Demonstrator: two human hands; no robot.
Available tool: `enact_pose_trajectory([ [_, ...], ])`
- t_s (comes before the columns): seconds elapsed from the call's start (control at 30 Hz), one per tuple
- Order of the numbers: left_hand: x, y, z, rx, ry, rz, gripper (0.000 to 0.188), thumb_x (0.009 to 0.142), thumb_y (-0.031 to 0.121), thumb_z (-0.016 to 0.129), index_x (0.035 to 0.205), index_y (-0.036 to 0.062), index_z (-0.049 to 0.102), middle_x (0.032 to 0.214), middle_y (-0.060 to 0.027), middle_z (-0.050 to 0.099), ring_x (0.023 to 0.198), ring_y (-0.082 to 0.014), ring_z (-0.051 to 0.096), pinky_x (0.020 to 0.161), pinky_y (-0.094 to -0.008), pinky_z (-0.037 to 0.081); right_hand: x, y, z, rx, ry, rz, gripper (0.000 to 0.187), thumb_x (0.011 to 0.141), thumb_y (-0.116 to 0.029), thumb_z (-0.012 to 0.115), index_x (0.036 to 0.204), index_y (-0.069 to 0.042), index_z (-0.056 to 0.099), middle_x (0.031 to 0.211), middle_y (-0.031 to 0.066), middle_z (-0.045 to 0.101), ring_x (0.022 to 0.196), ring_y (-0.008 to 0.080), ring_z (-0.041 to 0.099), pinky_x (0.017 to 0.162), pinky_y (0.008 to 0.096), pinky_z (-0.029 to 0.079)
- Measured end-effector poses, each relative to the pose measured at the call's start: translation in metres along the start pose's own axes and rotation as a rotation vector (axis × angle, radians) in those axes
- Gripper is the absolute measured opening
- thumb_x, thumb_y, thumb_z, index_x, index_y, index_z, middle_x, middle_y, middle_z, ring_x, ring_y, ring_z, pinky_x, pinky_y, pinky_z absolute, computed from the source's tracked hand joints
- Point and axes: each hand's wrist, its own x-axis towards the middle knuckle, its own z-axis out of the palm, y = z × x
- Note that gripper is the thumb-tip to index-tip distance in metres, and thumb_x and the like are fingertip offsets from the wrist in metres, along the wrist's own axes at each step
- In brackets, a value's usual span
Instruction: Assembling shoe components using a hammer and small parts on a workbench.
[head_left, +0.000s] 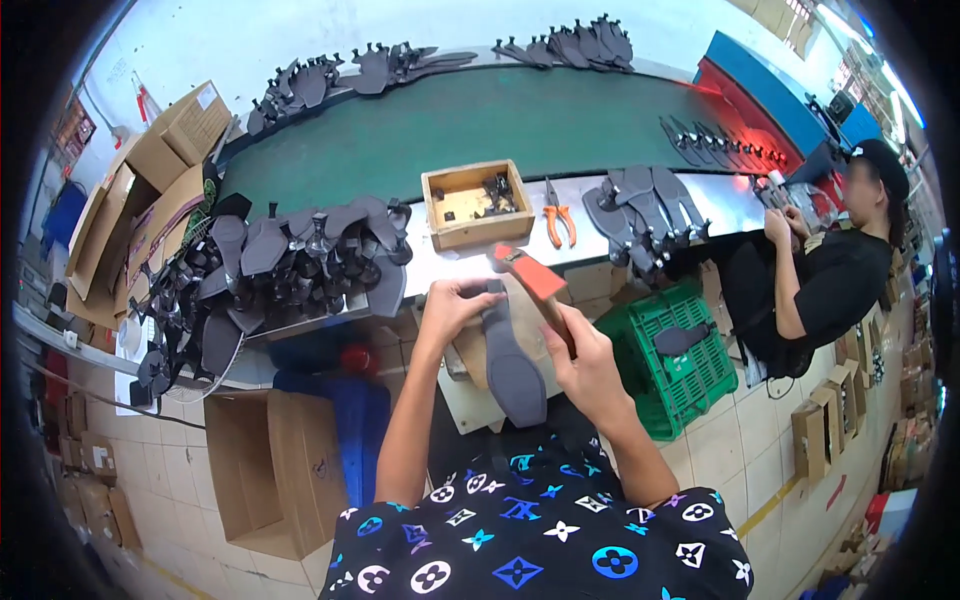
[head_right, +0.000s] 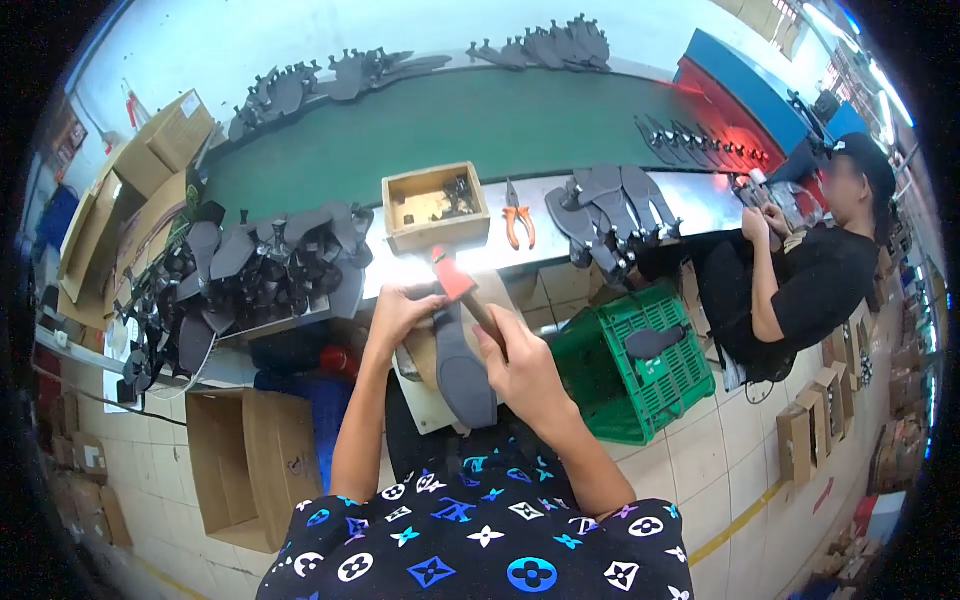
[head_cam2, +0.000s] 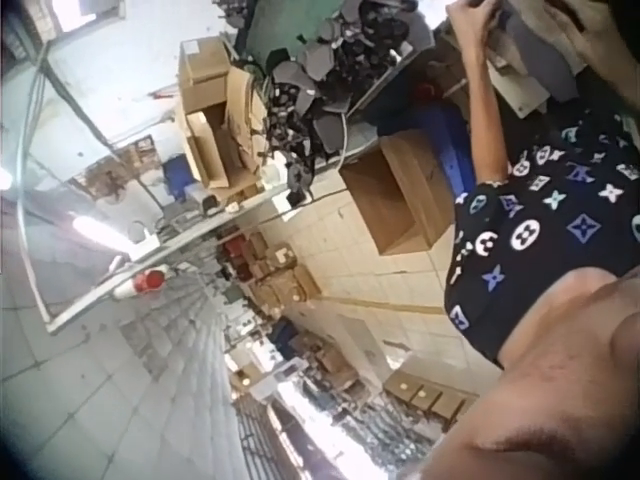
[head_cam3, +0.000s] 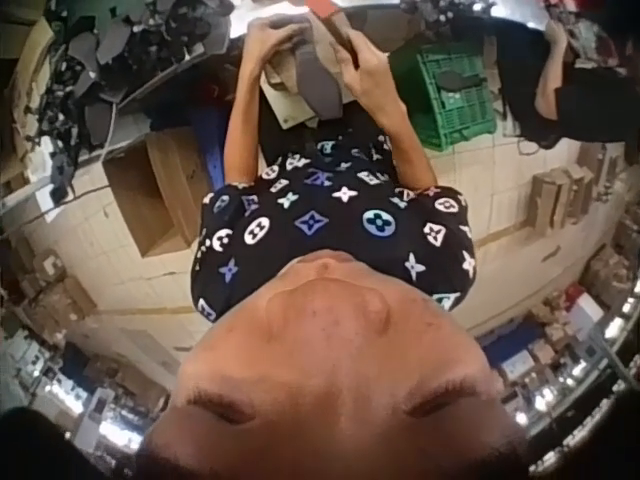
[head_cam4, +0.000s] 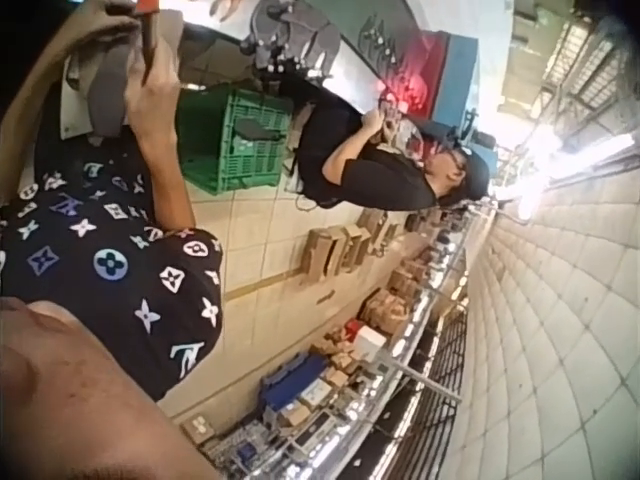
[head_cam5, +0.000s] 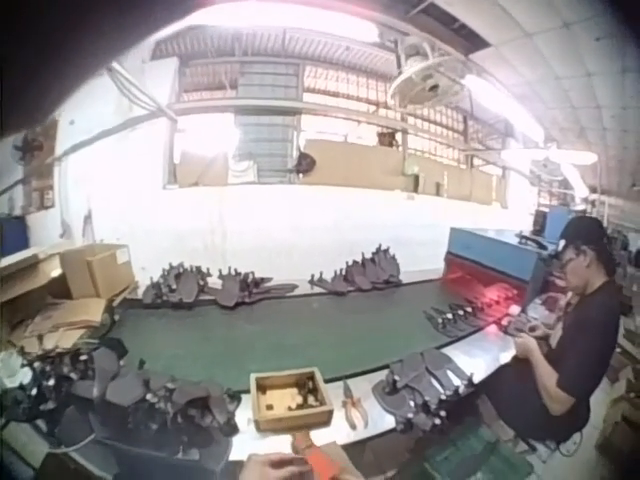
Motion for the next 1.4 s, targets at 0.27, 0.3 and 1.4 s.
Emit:
enact_pose_trajectory([
  [0.27, -0.006, -0.009, 0.001, 0.402, 0.149, 0.255, 0.082, 0.075, 0.027, 0.084, 0.143, 0.0014, 0.046, 0.104, -0.0125, 0.074, 0.098, -0.0253, 0.07, 0.091, -0.0333, 0.05, 0.005, -0.038, -0.031, -0.188, -0.015, -0.202, 0.022, 0.095, -0.007, 0.058, 0.113, 0.005, 0.056, 0.08, 0.0168, 0.064, 0.064, 0.0303, 0.064, 0.059, 0.0372, 0.05],
  [0.3, -0.009, -0.012, 0.001, 0.401, 0.151, 0.247, 0.082, 0.075, 0.027, 0.084, 0.143, 0.0014, 0.046, 0.104, -0.0125, 0.074, 0.098, -0.0253, 0.07, 0.091, -0.0333, 0.05, -0.002, -0.052, -0.04, -0.171, 0.042, -0.229, 0.023, 0.095, -0.008, 0.058, 0.113, 0.006, 0.054, 0.079, 0.0172, 0.063, 0.062, 0.0314, 0.063, 0.057, 0.0369, 0.049],
  [1.4, -0.144, 0.127, 0.013, -0.413, -0.417, -0.181, 0.022, 0.093, 0.016, 0.062, 0.097, -0.0025, 0.074, 0.091, -0.0064, 0.069, 0.087, -0.0128, 0.062, 0.081, -0.0259, 0.045, 0.027, 0.03, -0.005, -0.325, -0.432, -0.32, 0.021, 0.092, -0.016, 0.064, 0.107, -0.001, 0.067, 0.099, 0.0139, 0.069, 0.086, 0.0291, 0.067, 0.074, 0.0369, 0.053],
])
